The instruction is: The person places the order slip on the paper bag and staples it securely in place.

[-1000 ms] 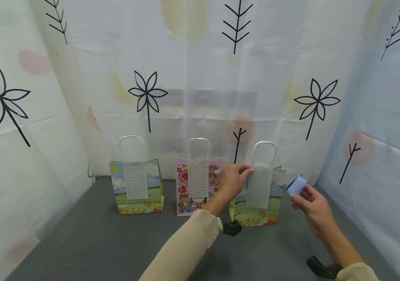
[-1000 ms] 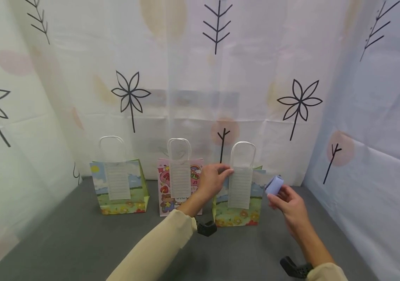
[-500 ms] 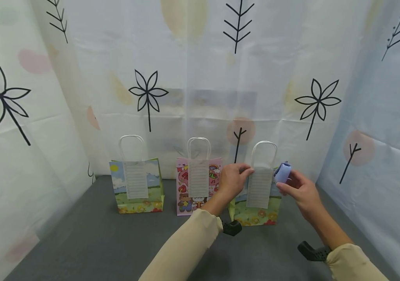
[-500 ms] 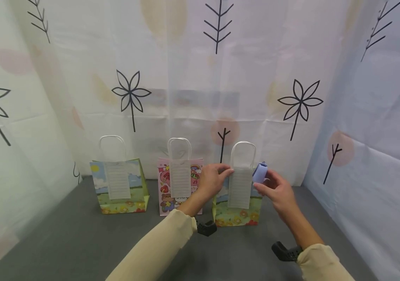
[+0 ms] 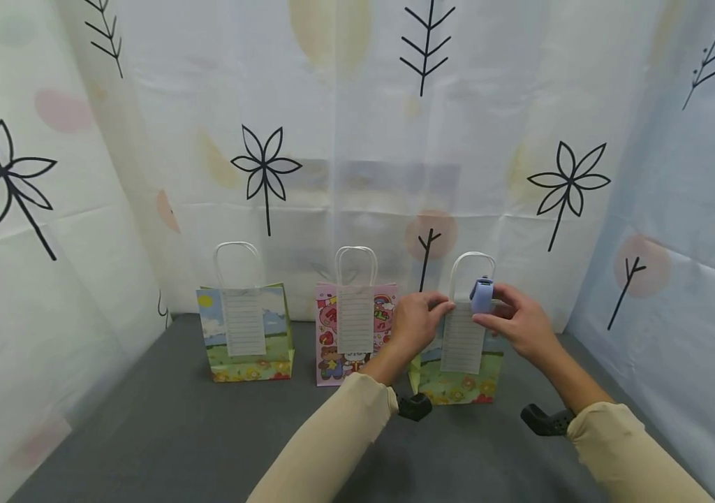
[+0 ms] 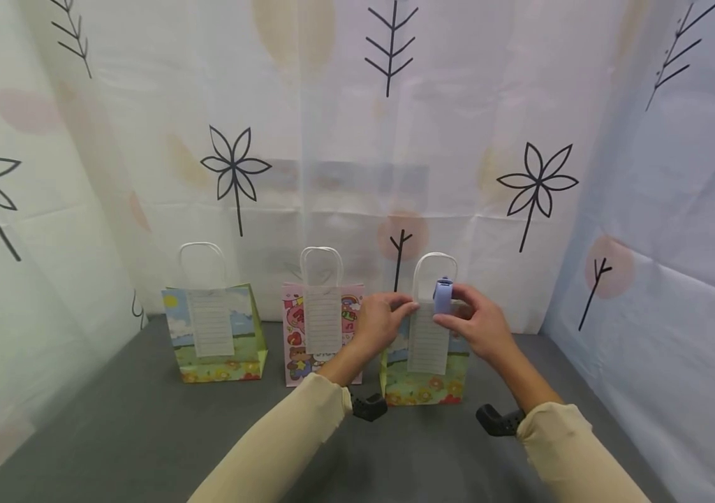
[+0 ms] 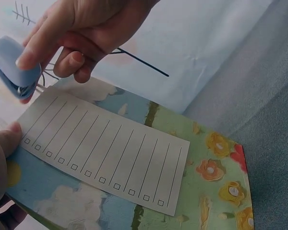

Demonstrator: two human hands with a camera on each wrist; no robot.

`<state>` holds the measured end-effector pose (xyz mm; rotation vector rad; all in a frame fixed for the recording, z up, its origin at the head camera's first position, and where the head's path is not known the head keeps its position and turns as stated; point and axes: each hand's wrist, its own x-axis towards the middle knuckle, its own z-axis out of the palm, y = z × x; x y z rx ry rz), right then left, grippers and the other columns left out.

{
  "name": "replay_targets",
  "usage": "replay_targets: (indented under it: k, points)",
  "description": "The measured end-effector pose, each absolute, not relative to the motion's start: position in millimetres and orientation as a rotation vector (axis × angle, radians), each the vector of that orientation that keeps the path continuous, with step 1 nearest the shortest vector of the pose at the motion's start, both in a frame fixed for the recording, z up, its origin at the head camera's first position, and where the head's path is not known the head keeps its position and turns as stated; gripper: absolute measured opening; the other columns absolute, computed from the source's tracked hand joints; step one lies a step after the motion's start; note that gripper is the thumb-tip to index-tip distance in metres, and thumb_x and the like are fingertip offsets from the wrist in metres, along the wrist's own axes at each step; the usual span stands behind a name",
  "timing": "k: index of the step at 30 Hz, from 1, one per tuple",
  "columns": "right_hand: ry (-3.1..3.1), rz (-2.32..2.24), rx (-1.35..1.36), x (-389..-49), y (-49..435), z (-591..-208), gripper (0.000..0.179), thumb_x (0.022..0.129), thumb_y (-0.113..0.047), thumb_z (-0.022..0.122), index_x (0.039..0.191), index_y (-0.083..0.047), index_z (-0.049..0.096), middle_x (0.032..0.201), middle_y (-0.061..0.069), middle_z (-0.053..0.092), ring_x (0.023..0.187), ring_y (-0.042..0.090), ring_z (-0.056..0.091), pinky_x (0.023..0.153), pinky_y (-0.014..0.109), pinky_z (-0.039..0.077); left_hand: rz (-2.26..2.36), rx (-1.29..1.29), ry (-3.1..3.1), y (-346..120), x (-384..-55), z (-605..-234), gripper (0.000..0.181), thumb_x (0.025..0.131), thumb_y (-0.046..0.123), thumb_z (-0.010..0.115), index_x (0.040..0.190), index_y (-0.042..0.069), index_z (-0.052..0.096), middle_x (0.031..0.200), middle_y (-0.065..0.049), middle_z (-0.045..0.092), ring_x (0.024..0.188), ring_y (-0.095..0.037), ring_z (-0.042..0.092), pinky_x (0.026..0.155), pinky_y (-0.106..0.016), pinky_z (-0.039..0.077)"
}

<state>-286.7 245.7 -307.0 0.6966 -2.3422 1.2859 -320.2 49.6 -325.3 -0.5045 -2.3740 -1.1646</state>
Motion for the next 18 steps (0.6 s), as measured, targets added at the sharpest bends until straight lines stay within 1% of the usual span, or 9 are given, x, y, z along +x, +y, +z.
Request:
replay_targets:
  k: [2, 5, 9, 12, 18]
  points:
    - [-2.366, 1.291, 0.72, -289, 245, -305, 0.049, 0.088, -0.01, 0.073, 0.13, 0.002, 0.05, 0.118, 0.024, 0.058, 0.079, 0.009, 0.064, 0.057, 0.031, 0.051, -1.158, -0.514, -2.376, 49, -321, -325, 0.018, 0.091, 0.035, 0.068, 0.096, 0.021, 0.078, 0.087, 0.011, 0.071, 0.072, -0.001, 0.056, 0.066, -0.022, 0.045]
    - [-2.421, 1.288, 0.734, -292, 244, -302, 0.049, 0.088, -0.009, 0.073, 0.129, 0.003, 0.05, 0.119, 0.025, 0.058, 0.079, 0.017, 0.063, 0.054, 0.032, 0.05, -1.149, -0.528, -2.384, 49, -321, -325, 0.018, 0.091, 0.035, 0.067, 0.096, 0.021, 0.077, 0.088, 0.011, 0.072, 0.071, -0.001, 0.056, 0.066, -0.021, 0.045]
    - [-2.516, 1.249, 0.722, -294, 243, -297, 0.051, 0.088, -0.01, 0.073, 0.13, 0.004, 0.047, 0.122, 0.027, 0.055, 0.083, 0.025, 0.063, 0.055, 0.032, 0.05, -1.142, -0.541, -2.394, 48, -322, -324, 0.018, 0.092, 0.035, 0.067, 0.097, 0.021, 0.077, 0.089, 0.01, 0.072, 0.072, -0.001, 0.056, 0.065, -0.021, 0.044]
    - [-2.57, 1.202, 0.724, -297, 243, -293, 0.053, 0.089, -0.011, 0.072, 0.132, 0.004, 0.046, 0.124, 0.028, 0.054, 0.084, 0.026, 0.063, 0.054, 0.032, 0.05, -1.126, -0.543, -2.399, 47, -322, -325, 0.018, 0.092, 0.035, 0.067, 0.098, 0.022, 0.077, 0.09, 0.01, 0.072, 0.073, -0.001, 0.056, 0.065, -0.02, 0.044]
    - [-2.633, 1.07, 0.766, -303, 243, -290, 0.054, 0.089, -0.015, 0.073, 0.132, 0.003, 0.047, 0.123, 0.03, 0.057, 0.078, 0.025, 0.063, 0.05, 0.032, 0.047, -1.092, -0.565, -2.392, 46, -325, -325, 0.019, 0.091, 0.036, 0.067, 0.099, 0.021, 0.077, 0.092, 0.01, 0.072, 0.073, 0.0, 0.056, 0.065, -0.02, 0.043]
